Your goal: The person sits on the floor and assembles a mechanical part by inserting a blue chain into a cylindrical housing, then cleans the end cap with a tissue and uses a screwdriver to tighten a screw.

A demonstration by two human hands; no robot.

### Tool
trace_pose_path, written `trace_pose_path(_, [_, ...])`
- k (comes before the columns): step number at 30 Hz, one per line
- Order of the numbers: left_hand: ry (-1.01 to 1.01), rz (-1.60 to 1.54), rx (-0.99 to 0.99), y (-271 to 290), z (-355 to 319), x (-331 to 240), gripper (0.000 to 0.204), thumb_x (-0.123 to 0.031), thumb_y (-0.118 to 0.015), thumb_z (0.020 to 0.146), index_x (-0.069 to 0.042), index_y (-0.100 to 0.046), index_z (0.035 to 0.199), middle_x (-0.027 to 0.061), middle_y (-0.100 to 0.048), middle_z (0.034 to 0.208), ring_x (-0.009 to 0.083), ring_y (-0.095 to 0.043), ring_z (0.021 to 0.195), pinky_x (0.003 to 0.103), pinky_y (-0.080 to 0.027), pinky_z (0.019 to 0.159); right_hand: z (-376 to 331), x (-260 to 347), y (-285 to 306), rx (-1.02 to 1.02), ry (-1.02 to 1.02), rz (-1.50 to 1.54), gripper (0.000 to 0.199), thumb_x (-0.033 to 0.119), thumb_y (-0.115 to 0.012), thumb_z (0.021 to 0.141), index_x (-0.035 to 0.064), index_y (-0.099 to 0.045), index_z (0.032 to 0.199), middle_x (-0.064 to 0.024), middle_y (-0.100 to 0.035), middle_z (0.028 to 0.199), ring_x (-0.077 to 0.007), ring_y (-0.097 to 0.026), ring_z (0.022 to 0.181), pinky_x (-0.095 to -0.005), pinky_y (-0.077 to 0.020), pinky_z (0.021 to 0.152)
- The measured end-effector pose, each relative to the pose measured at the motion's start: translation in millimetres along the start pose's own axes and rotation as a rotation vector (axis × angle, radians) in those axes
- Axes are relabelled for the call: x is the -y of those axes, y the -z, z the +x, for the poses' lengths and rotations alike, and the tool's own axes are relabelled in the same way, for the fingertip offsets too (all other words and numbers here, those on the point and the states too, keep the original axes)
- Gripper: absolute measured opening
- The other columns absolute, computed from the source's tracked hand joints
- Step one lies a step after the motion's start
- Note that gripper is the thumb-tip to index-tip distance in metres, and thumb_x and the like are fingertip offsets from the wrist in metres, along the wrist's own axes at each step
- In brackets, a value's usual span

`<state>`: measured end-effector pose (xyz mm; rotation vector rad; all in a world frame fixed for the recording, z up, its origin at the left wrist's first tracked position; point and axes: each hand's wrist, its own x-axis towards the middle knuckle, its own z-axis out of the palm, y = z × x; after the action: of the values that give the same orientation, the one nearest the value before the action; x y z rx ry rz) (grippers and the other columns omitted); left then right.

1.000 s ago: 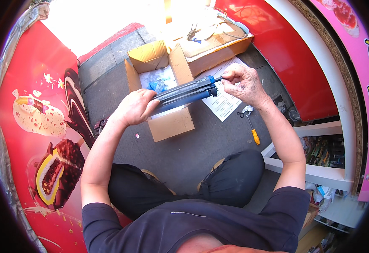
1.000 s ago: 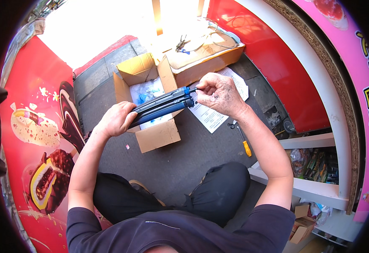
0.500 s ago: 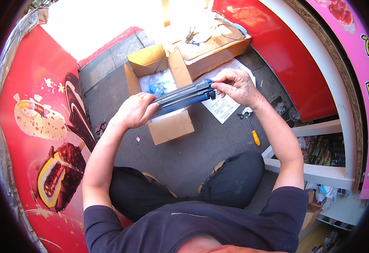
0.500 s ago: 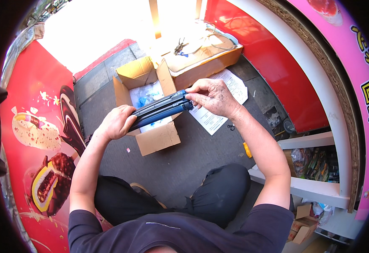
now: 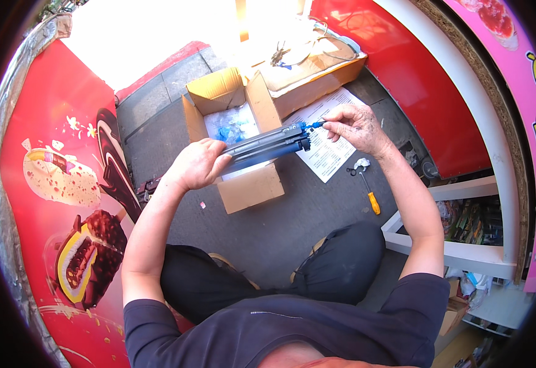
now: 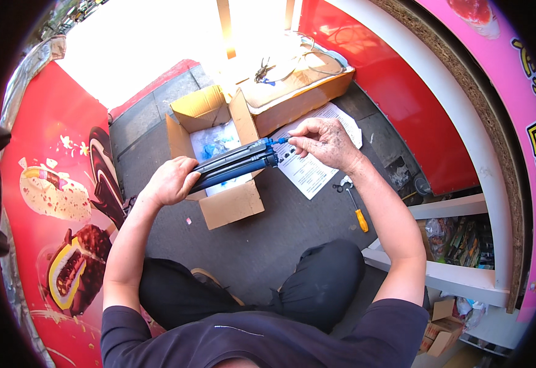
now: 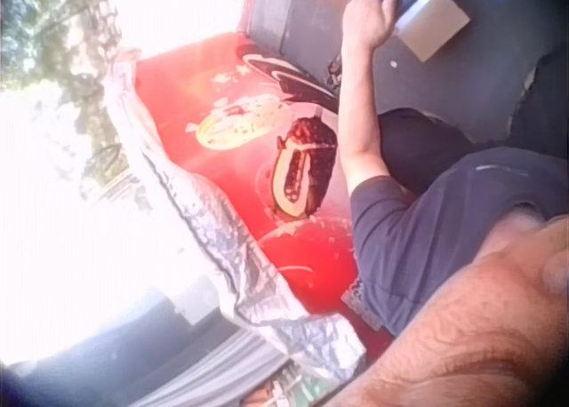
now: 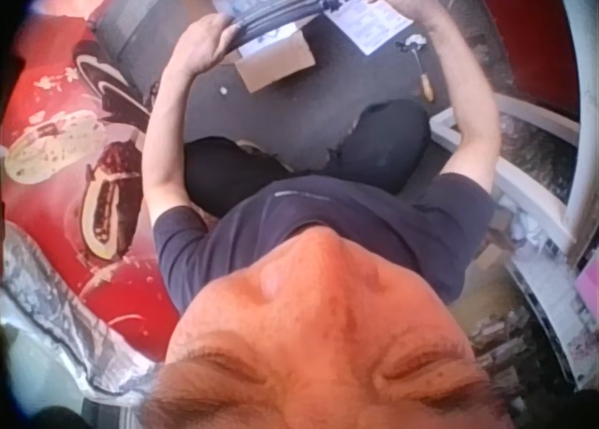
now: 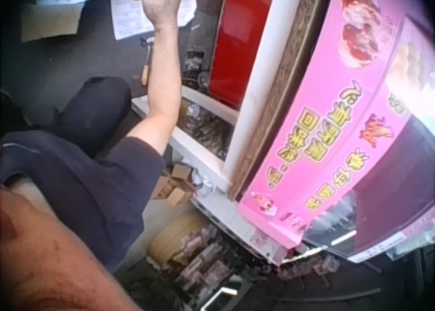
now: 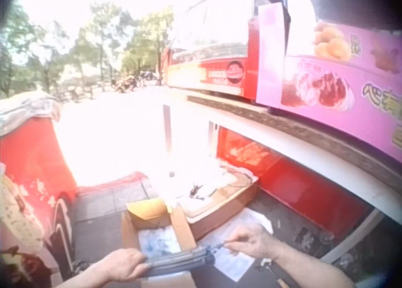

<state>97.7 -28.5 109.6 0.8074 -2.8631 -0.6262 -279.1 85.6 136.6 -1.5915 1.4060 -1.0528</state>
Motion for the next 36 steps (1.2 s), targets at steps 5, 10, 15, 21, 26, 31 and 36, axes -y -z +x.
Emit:
trace_pose_path(5, [0.007,0.049,-0.026,0.9,1.2,2.7,0.038,-0.037,-0.048,0.099,-0.001,-0.061,0.096,0.0224,-0.067,0.092,0.0401,-0.063,0.095,0.048,-0.051,0.085,-5.8,-8.7,-0.5,0.044,-0.073,0.088,0.009,0.005,-0.071,0.092,-0.0020,-0.071,0.097,-0.0071,-0.070,0.078,-0.0108,-0.070,0.071,-0.0250,-0.0597,0.063])
trace_pose_path(10, [-0.019,0.047,0.011,-1.9,5.6,-1.3,0.039,-0.038,-0.049,0.100,-0.002,-0.062,0.096,0.0217,-0.066,0.091,0.0405,-0.063,0.094,0.049,-0.050,0.084,-12.3,-8.0,2.4,0.032,-0.043,-0.024,0.007,0.002,-0.072,0.091,-0.0012,-0.072,0.096,-0.0062,-0.068,0.084,-0.0109,-0.070,0.072,-0.0247,-0.0603,0.064])
trace_pose_path(15, [0.007,0.049,0.017,-3.9,6.5,-0.4,0.038,-0.036,-0.049,0.099,-0.001,-0.062,0.096,0.0223,-0.066,0.093,0.0406,-0.063,0.097,0.049,-0.050,0.087,-11.9,-2.4,6.9,-0.019,-0.081,-0.125,0.003,0.001,-0.070,0.091,-0.0017,-0.071,0.093,-0.0056,-0.068,0.081,-0.0103,-0.070,0.072,-0.0245,-0.0604,0.064])
trace_pose_path(21, [0.005,0.109,0.032,-5.8,7.8,-4.6,0.034,-0.032,-0.051,0.098,0.000,-0.062,0.100,0.0215,-0.067,0.095,0.0385,-0.063,0.099,0.046,-0.051,0.088,-4.2,-6.3,-3.0,0.139,0.079,-0.130,0.006,0.008,-0.071,0.093,0.0024,-0.072,0.091,-0.0052,-0.069,0.079,-0.0102,-0.069,0.071,-0.0243,-0.0582,0.063])
trace_pose_path(26, [0.027,0.112,0.018,-4.3,6.7,-6.6,0.035,-0.034,-0.052,0.097,0.000,-0.061,0.098,0.0213,-0.068,0.095,0.0374,-0.063,0.101,0.045,-0.051,0.088,-2.0,-3.7,-7.0,0.105,-0.031,-0.204,0.007,0.010,-0.071,0.093,0.0038,-0.072,0.090,-0.0051,-0.070,0.078,-0.0099,-0.069,0.071,-0.0248,-0.0584,0.064])
trace_pose_path(31, [-0.026,0.109,0.002,-7.0,9.2,-1.1,0.030,-0.028,-0.054,0.097,0.000,-0.061,0.105,0.0223,-0.064,0.093,0.0411,-0.062,0.094,0.046,-0.051,0.084,4.0,-1.9,-15.7,0.178,-0.011,-0.122,0.009,0.011,-0.070,0.094,0.0031,-0.073,0.093,-0.0060,-0.072,0.081,-0.0105,-0.070,0.074,-0.0255,-0.0593,0.068])
trace_pose_path(36, [0.022,0.108,0.005,-8.2,6.0,0.3,0.032,-0.030,-0.053,0.097,0.000,-0.061,0.103,0.0219,-0.065,0.095,0.0396,-0.062,0.097,0.046,-0.050,0.086,8.4,-4.1,-21.1,0.129,-0.008,-0.165,0.009,0.011,-0.071,0.093,0.0027,-0.072,0.091,-0.0063,-0.071,0.079,-0.0102,-0.070,0.072,-0.0248,-0.0587,0.066])
